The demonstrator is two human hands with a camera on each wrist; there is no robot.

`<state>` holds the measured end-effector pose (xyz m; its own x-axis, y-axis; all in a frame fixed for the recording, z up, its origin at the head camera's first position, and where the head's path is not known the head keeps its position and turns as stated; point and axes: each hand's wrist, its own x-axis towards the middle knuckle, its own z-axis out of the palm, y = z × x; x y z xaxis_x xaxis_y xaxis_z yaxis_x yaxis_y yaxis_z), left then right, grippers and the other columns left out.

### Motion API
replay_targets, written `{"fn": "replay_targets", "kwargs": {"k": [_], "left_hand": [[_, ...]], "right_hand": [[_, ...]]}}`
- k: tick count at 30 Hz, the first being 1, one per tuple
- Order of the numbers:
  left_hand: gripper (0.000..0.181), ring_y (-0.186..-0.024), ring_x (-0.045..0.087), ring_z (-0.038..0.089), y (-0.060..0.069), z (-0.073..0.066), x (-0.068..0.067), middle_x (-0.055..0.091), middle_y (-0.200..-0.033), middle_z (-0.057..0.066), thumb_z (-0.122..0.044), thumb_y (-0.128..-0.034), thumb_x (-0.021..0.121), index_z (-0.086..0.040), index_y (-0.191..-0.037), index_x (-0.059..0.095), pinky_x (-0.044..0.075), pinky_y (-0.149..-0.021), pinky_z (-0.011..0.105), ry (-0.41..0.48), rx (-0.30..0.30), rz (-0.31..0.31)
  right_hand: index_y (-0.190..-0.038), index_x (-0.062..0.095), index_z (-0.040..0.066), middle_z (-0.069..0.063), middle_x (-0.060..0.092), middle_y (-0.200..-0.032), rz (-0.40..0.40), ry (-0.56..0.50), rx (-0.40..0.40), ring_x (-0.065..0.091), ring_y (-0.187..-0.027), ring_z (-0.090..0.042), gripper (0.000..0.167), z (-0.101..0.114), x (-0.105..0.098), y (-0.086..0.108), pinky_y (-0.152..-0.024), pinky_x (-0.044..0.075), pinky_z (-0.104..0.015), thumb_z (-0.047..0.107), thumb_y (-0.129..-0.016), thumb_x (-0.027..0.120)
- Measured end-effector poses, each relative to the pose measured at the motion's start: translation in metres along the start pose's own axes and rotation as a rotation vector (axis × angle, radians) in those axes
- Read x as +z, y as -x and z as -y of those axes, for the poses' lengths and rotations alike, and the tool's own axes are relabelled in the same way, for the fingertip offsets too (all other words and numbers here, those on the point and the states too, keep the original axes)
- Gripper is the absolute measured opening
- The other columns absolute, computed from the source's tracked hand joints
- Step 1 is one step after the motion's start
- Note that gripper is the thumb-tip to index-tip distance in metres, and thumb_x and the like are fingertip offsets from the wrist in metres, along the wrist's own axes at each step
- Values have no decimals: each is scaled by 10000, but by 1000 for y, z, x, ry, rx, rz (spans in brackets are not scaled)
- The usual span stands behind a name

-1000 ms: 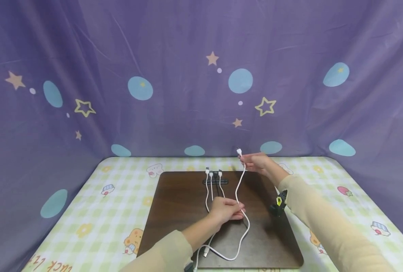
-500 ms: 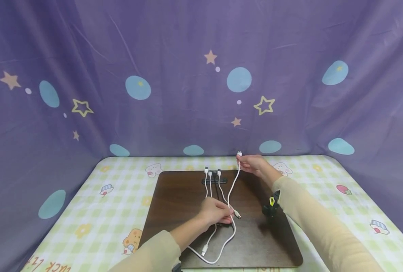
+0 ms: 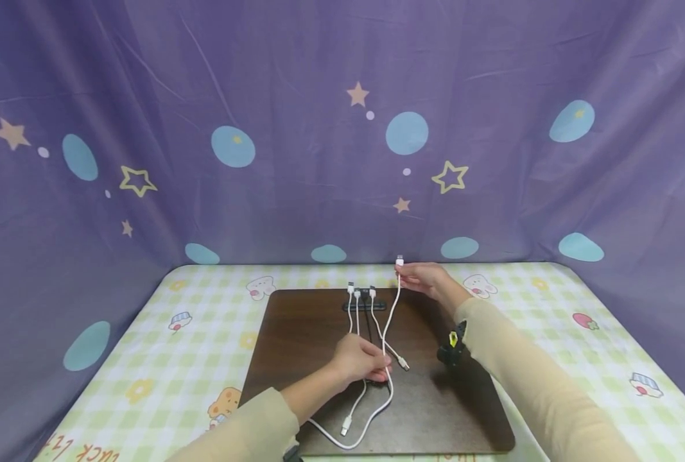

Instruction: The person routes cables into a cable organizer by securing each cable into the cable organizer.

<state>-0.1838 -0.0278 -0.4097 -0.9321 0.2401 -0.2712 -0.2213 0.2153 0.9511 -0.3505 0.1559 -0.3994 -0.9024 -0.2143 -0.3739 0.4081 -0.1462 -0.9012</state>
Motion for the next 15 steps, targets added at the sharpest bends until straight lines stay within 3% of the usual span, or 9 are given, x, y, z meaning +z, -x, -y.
{"fn": "replay_targets", "kwargs": {"k": [3, 6, 12, 15], "left_hand": [[131, -492, 605, 33, 1, 0, 4, 712, -796, 295, 70, -824, 664, 165, -910, 687, 591, -549, 214, 11, 0, -3], [115, -492, 620, 50, 2, 0, 6, 711, -773, 289, 63, -820, 676, 156, -885, 696, 594, -547, 231, -4, 3, -7], [90, -466, 615, 42, 4, -2, 7, 713, -735, 265, 58, -818, 681, 142, -842, 702, 588, -528, 228, -44, 0, -33], [83, -450, 597, 28, 5, -3, 7, 715, -727, 255, 59, -820, 679, 139, -829, 700, 584, -520, 222, -52, -4, -46]], "right_hand": [[-907, 630, 6, 31, 680, -658, -24, 23, -22, 658, -613, -64, 76, -3, 4, -6, -627, 593, -190, -39, -917, 569], [-1009, 610, -62, 26, 683, -655, -24, 56, -36, 669, -632, -67, 116, -7, 8, -11, -643, 601, -205, -68, -897, 583], [-935, 551, -46, 10, 663, -678, 62, 119, 19, 663, -666, -68, 64, -12, 2, -21, -660, 593, -183, -100, -911, 525], [-984, 512, -61, -12, 655, -711, 113, 135, 51, 665, -690, -81, 85, -12, -2, -24, -682, 594, -188, -114, -921, 491]]}}
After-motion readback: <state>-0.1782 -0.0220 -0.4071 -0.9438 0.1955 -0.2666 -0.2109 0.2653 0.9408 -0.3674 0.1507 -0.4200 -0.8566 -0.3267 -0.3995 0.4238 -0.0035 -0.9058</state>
